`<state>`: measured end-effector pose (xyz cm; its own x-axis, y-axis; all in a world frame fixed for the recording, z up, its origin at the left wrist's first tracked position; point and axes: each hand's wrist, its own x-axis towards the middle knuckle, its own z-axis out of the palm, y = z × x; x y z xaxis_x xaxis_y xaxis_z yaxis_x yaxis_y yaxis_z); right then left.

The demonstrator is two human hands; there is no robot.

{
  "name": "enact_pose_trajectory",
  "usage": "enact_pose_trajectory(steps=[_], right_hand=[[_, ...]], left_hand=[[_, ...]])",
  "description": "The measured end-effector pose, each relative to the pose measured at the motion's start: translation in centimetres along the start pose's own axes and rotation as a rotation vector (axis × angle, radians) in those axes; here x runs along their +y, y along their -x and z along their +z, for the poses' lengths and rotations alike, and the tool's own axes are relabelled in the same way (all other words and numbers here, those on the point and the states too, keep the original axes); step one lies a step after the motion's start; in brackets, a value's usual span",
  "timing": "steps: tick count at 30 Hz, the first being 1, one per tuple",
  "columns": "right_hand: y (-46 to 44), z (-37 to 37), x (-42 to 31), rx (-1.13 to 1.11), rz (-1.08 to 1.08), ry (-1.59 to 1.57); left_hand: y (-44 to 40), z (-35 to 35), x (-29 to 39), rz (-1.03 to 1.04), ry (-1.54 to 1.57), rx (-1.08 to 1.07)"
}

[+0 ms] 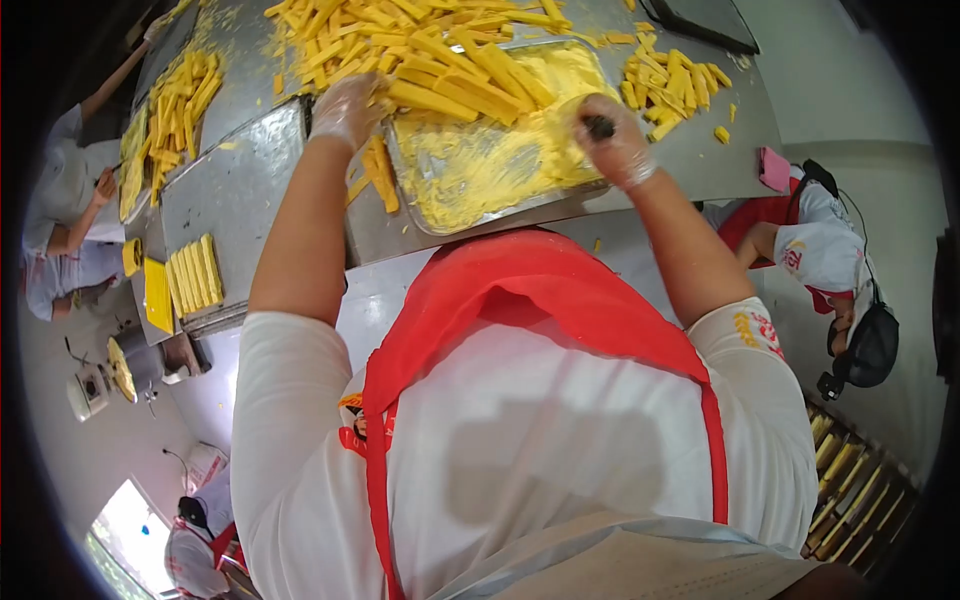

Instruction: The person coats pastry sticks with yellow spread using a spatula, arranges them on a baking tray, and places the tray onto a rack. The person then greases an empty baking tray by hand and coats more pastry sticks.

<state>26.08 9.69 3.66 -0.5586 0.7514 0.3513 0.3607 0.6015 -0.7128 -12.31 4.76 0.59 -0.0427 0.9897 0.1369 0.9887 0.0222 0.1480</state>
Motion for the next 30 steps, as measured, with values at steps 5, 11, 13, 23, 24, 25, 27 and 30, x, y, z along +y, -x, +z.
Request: enact_pose_trajectory(steps=[5,11,13,23,24,25,27,30], right_hand=[[-1.3,-7.1,1.8,0.051,-0.090,0.058],[-3.2,-6.5,4.8,-0.225,-0.212,0.338],[-2.2,-6.1,4.3,-0.290,-0.205,0.344],[0.5,-3.2,3.2,0.082,0.602,-1.021],[0.1,-3.2,2.3,0.136,0.525,-1.163],[-0.2,-3.2,1.0,0.142,0.447,-1.145],[-0.4,-3.0,-1.6,0.043,0.307,-0.907],[0.0,-2.0,-3.5,-0.254,0.166,-0.535]], left_hand=[[3.7,-4.3,-0.6,-0.073,0.234,-0.116],[8.4,-9.4,4.6,-0.295,0.545,-0.008],[9.5,-9.8,6.8,-0.327,0.713,0.052],[9.5,-2.4,14.4,-0.249,0.621,0.026],[9.3,-2.3,14.7,-0.245,0.620,0.021],[9.1,-2.3,15.1,-0.209,0.574,0.021],[8.5,-2.6,16.2,-0.163,0.526,0.021],[8.1,-3.3,17.6,-0.247,0.490,-0.003]])
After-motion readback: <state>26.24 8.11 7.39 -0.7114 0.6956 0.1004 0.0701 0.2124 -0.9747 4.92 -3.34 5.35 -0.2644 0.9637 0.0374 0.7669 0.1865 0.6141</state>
